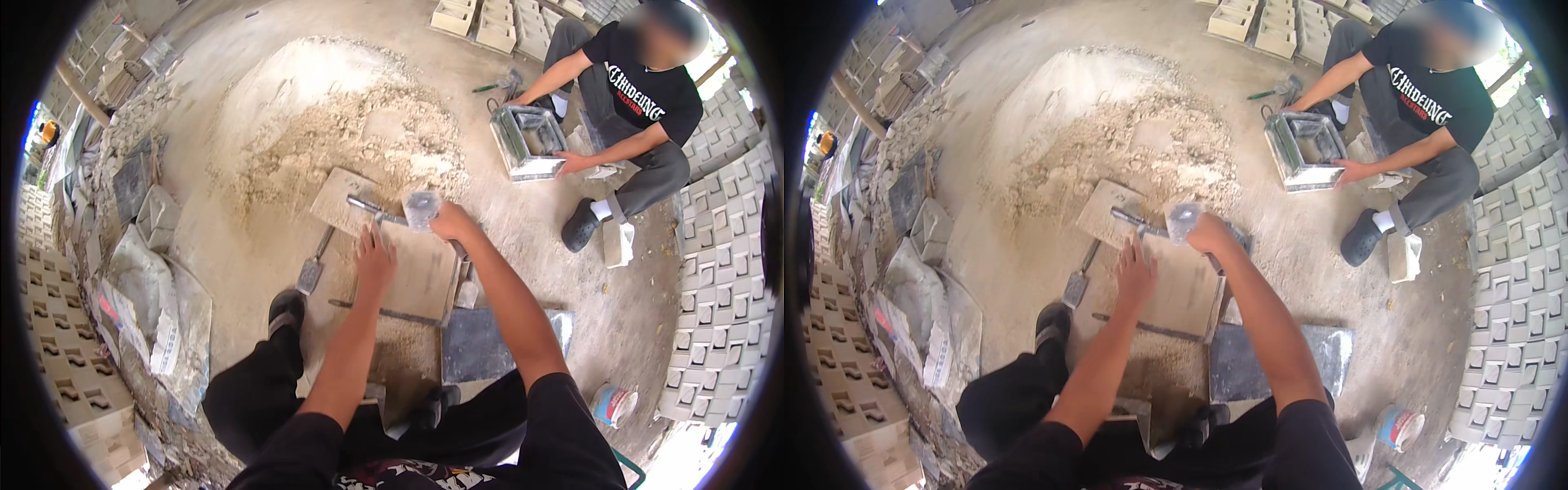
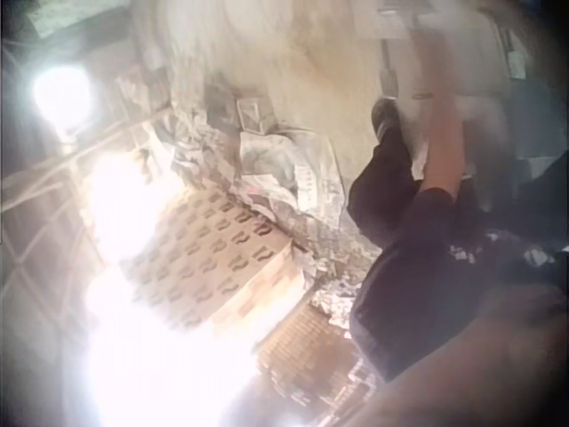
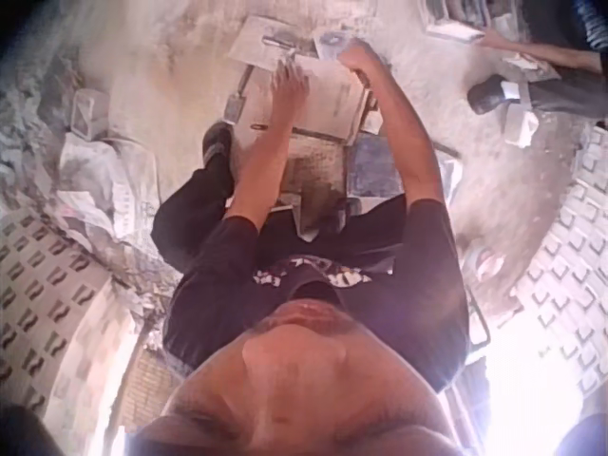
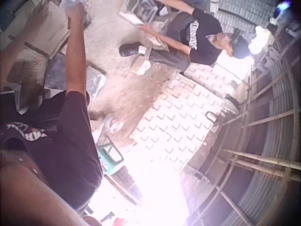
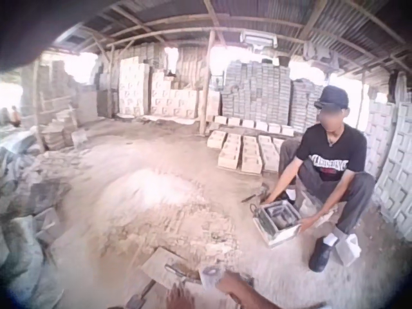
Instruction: The person fills a square mold with stone material, levels the surface using a tool, and then places a dark tile on top of the mold.
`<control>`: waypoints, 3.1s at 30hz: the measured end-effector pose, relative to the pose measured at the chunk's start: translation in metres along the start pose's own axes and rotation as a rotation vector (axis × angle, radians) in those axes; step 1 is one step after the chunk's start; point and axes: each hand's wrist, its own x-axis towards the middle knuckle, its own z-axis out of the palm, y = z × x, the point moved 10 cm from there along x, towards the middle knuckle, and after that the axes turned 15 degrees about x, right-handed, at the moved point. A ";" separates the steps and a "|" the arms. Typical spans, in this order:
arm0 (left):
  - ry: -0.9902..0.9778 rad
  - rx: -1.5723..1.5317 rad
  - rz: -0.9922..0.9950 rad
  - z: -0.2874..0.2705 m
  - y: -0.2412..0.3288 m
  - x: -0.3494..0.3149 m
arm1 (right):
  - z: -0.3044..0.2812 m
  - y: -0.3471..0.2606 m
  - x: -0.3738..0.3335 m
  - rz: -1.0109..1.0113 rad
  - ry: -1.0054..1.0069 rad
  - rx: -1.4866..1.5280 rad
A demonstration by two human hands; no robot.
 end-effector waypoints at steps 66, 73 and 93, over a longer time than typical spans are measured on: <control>-0.362 -0.735 0.030 0.028 -0.045 -0.033 | 0.053 -0.025 -0.095 -0.098 0.249 0.015; -0.143 -0.682 0.116 0.009 -0.039 -0.016 | 0.128 -0.020 -0.104 -0.232 0.074 -0.130; 0.006 -0.384 0.097 -0.013 -0.023 -0.035 | 0.114 0.009 -0.075 -0.190 0.122 -0.150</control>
